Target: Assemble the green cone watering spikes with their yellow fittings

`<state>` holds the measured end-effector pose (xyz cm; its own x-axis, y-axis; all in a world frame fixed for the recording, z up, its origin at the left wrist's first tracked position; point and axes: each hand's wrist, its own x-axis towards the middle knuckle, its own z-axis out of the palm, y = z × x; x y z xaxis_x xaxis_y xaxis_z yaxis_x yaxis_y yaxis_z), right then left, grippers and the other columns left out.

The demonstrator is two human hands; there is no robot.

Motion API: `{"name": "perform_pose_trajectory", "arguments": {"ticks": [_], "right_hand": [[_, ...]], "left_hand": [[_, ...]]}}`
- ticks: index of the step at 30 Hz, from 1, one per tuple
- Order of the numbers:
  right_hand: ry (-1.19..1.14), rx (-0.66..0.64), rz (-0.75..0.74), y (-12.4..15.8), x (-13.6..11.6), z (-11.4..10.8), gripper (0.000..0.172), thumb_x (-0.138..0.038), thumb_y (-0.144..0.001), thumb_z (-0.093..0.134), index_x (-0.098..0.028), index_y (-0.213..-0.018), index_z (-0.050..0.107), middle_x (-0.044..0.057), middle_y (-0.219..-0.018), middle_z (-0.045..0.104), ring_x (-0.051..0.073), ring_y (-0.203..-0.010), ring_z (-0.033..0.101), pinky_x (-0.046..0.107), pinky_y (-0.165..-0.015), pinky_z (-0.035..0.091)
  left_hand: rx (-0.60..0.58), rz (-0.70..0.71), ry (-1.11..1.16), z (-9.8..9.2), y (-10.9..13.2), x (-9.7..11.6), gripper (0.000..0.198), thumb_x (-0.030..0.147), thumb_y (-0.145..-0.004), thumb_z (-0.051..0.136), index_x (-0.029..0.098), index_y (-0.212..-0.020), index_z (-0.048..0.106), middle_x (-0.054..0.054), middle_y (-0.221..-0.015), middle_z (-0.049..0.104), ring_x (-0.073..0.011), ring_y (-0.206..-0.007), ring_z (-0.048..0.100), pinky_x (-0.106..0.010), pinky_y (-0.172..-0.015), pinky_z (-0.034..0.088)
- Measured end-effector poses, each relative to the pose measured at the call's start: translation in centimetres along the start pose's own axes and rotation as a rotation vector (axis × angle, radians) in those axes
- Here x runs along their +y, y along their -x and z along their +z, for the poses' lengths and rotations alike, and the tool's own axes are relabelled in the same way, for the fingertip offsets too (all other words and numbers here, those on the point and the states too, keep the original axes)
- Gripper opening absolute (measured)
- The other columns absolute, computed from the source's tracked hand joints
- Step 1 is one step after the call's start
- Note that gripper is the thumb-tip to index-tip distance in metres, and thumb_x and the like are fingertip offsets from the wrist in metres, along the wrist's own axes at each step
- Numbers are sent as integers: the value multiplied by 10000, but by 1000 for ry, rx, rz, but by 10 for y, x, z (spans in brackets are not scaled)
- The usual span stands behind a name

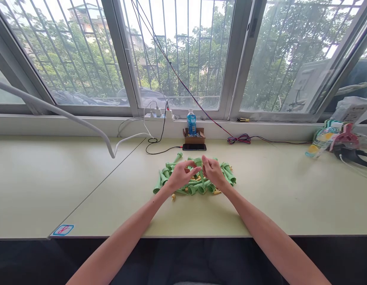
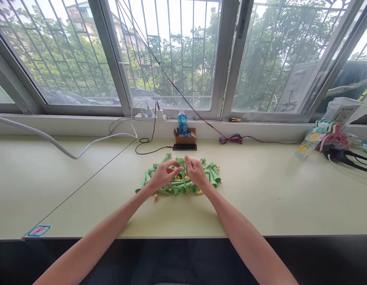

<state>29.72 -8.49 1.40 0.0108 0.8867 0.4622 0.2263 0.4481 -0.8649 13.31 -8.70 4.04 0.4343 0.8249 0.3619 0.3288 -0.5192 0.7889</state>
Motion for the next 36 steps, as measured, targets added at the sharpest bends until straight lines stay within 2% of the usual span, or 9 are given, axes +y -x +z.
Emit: {"name": "perform_pose_trajectory", "arguments": {"ticks": [2,8,16,21,25,30,36], "right_hand": [[-47,-7,13,0,-1,0,565,-639,-905,410,-213,-539,344,-48,-412,349,84,-373,331,243,-400,271],[-190,-45,58,1,-5,1,565,-659,-875,447,-223,-534,332,-57,-399,324,82,-329,320,246,-354,243],[-294,-75,79,1,-6,2,562,-629,-862,502,-222,-514,330,-62,-406,302,79,-309,326,244,-328,210],[-280,-70,85,1,-8,2,571,-627,-866,498,-218,-504,332,-64,-404,297,75,-310,321,240,-330,209],[-231,-69,81,2,-8,1,581,-635,-874,475,-223,-493,325,-57,-391,295,81,-316,322,253,-340,218],[-177,-70,96,1,-7,1,582,-676,-873,425,-234,-510,317,-49,-397,307,95,-330,330,269,-351,250],[-66,0,50,0,-3,2,587,-682,-890,371,-226,-525,315,-41,-414,339,94,-373,352,255,-392,298]], "left_hand": [[31,41,-23,1,0,-2,337,484,-816,635,153,-824,570,-14,-795,634,-24,-379,363,-195,-380,294],[60,95,19,3,-1,-7,315,474,-822,632,172,-910,608,-28,-905,636,-19,-399,346,-192,-370,289],[80,182,41,2,-3,-11,311,421,-842,639,206,-1067,661,-25,-902,603,-18,-432,305,-180,-385,276],[118,267,20,3,-4,-16,293,401,-850,643,197,-1057,682,-35,-916,592,-14,-438,277,-187,-404,275],[144,307,-35,2,-4,-16,278,402,-854,638,201,-1040,684,-28,-883,579,-29,-458,310,-191,-439,303],[133,270,-69,2,-3,-12,270,405,-852,629,201,-1024,664,-32,-913,579,-42,-491,352,-194,-479,349],[136,96,68,4,-3,-5,392,443,-782,686,201,-1056,545,-32,-983,592,-7,-426,375,-178,-422,366]]}}
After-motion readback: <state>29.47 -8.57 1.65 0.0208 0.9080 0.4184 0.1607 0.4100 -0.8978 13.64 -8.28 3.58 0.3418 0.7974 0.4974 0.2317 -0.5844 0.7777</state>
